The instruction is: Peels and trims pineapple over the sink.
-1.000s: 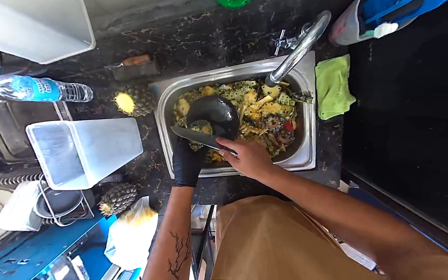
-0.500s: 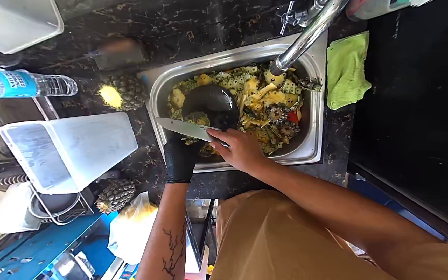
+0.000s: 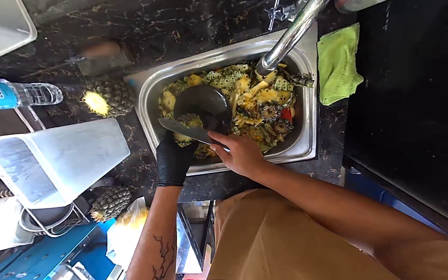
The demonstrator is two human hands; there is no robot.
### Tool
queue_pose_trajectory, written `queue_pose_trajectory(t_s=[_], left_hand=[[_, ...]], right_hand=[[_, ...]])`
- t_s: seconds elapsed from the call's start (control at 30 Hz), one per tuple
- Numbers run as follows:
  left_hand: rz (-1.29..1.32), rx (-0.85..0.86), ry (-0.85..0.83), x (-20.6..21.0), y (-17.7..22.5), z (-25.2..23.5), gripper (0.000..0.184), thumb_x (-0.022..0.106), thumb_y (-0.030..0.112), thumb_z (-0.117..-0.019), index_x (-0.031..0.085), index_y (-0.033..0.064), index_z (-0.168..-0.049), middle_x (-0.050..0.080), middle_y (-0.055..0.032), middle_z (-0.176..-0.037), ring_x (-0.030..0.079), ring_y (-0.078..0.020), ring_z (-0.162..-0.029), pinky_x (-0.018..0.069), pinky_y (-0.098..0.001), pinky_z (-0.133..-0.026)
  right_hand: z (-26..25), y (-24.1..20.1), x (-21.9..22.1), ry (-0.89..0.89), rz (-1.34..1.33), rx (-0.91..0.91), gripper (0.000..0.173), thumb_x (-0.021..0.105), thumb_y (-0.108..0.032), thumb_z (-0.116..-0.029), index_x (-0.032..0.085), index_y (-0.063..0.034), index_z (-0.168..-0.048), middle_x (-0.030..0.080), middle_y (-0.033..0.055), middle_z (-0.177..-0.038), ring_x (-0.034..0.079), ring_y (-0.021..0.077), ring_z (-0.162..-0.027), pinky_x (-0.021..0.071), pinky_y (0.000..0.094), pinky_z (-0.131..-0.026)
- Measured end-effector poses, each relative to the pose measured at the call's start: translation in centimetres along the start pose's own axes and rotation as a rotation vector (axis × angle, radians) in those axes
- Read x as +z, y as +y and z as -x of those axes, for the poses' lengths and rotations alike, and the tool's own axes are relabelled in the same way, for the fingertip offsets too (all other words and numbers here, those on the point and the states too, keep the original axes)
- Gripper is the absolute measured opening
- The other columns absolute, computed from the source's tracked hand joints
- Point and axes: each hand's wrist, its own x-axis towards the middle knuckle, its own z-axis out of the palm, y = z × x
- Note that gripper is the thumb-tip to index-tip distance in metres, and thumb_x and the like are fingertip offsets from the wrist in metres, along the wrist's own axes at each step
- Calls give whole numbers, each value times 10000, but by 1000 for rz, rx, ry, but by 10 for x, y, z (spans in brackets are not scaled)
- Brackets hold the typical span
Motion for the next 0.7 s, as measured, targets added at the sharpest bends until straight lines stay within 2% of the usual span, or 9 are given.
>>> queue_pose_trajectory(t_s=[0.13, 0.27, 0.37, 0.5, 0.63, 0.7], left_hand=[[11, 21, -7, 1, -4, -2, 781, 911, 348, -746, 551, 162, -1413, 715, -170, -1125, 698, -349, -1045, 536, -651, -890], [17, 11, -7, 1, -4, -3, 920, 937, 402, -708, 495, 191, -1487, 710, -162, -1173, 689, -340, -1090, 532, -635, -930], [-16, 4, -8, 2, -4, -2, 949, 929, 419, -718, 463, 197, -1514, 704, -181, -1173, 686, -369, -1077, 525, -650, -914], [7, 5, -6, 2, -5, -3, 943, 926, 378, -727, 457, 185, -1521, 698, -183, -1198, 685, -368, -1085, 527, -648, -925], [21, 5, -8, 3, -7, -5, 948, 938, 398, -706, 475, 198, -1507, 701, -169, -1196, 687, -350, -1088, 529, -648, -923], [12, 11, -8, 3, -8, -6, 935, 931, 414, -713, 472, 234, -1508, 705, -162, -1181, 693, -347, -1067, 537, -644, -903]], right_hand=[[-20, -27, -10, -79, -130, 35, 425, 469, -507, -1067, 552, -415, -1473, 750, 17, -1077, 720, 231, -956, 582, 525, -780], [-3, -7, -19, -132, -199, 84, 423, 461, -525, -1064, 556, -431, -1466, 752, 6, -1028, 715, 210, -872, 580, 517, -745], [-1, 0, -21, -163, -221, 131, 419, 472, -515, -1064, 567, -419, -1460, 753, 13, -1053, 715, 220, -880, 572, 526, -759], [-26, -19, -17, -140, -264, 69, 419, 465, -501, -1070, 582, -382, -1455, 744, 2, -1171, 721, 226, -1004, 580, 552, -826], [-4, -3, -17, -120, -201, 97, 415, 467, -516, -1064, 567, -426, -1457, 753, 2, -1037, 716, 209, -877, 583, 520, -738], [-2, 5, -17, -143, -193, 138, 417, 469, -518, -1062, 558, -442, -1462, 751, 6, -1028, 710, 212, -877, 571, 519, -747]])
